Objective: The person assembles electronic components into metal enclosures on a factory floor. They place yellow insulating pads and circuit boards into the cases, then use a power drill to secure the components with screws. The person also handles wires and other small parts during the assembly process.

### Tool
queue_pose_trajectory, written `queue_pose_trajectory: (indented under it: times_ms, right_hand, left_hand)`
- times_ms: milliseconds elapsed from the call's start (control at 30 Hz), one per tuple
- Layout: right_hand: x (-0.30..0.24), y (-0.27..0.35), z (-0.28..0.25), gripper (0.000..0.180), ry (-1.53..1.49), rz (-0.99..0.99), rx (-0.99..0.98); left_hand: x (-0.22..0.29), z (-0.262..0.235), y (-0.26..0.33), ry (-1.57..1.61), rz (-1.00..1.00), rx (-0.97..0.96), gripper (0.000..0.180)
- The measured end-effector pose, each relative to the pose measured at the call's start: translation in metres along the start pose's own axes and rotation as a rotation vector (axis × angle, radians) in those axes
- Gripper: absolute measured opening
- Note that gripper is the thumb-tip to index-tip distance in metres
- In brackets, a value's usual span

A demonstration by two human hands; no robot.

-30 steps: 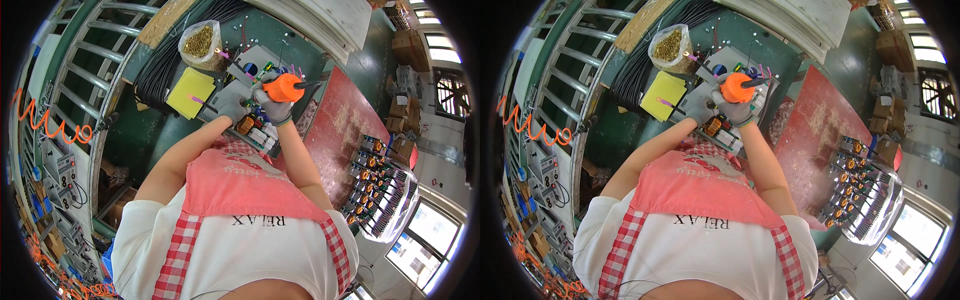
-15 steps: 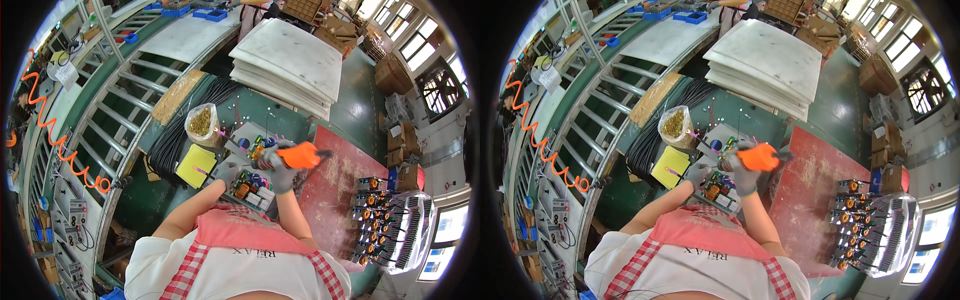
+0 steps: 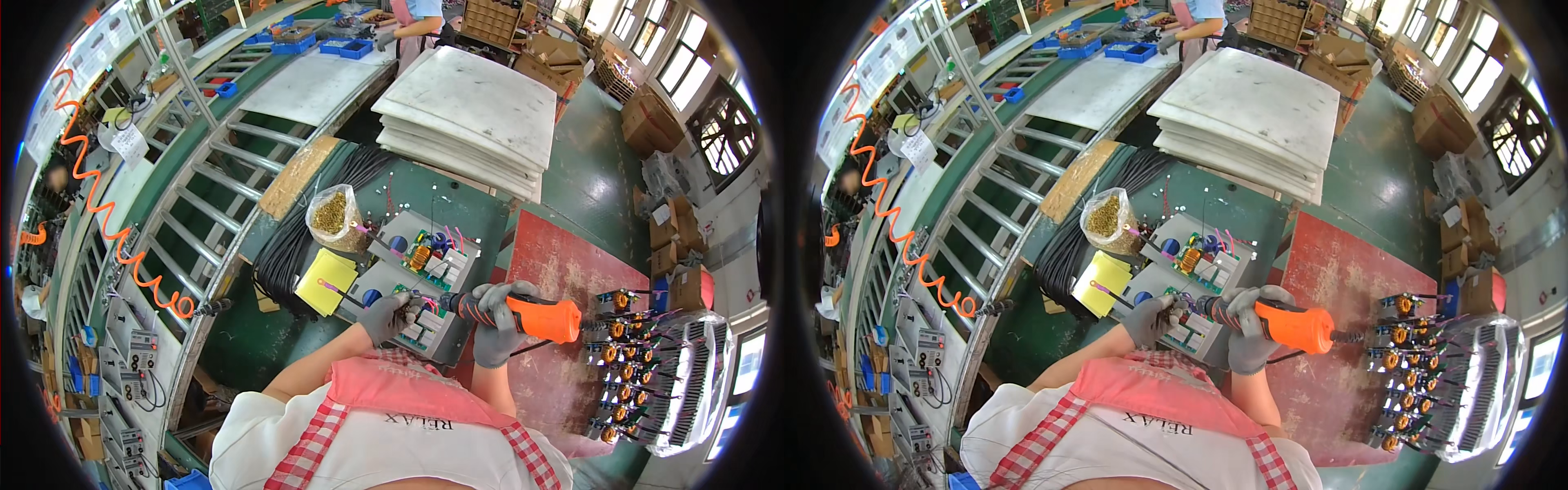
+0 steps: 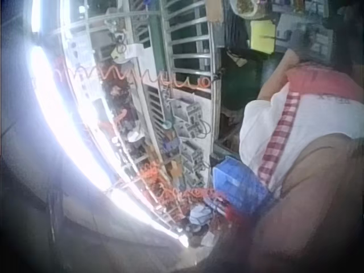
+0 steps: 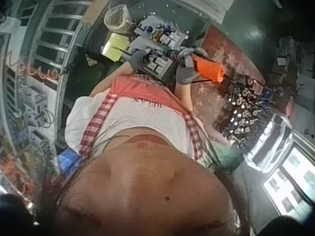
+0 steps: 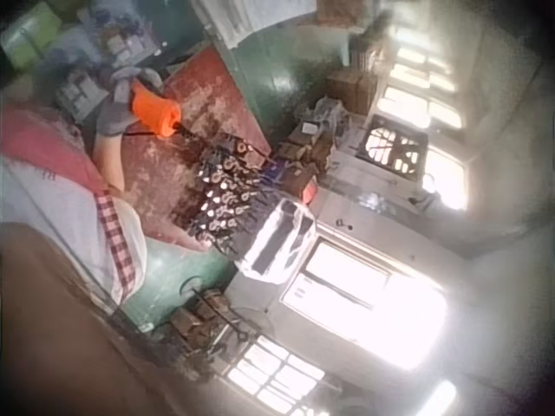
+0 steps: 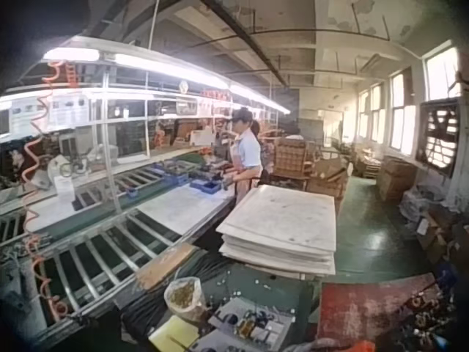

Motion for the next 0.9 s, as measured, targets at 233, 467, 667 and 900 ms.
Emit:
queue_pose_trajectory:
  times_ms: [233,467,667,900]
  right_hand:
    - [-0.001,0.018,-0.006,0.037,-0.039,-0.019,-0.001]
    - [-0.015,0.043,-0.001,0.040,-0.021,-0.042,0.037]
    - [-0.026,0.069,0.018,0.039,0.036,-0.034,0.081]
    - [-0.031,0.094,0.026,0.037,0.011,-0.032,0.051]
  left_hand:
    - [-0.006,-0.015,0.016,0.131,-0.038,0.024,0.020]
    - [-0.008,-0.012,0.031,0.108,-0.125,0.080,0.025]
    - [-0.008,-0.017,0.052,0.177,-0.175,0.119,0.024]
    - [-0.011,-0.043,0.077,0.269,-0.239,-0.041,0.023]
Point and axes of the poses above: each hand's wrist, its own y-axis away from the middle knuckle, its own z-axis out of the palm, x = y × z, the point moved 1 cm from there along -y, towards the middle knuckle, and after that the axes turned 12 degrees about y, right-handed, at the moved point
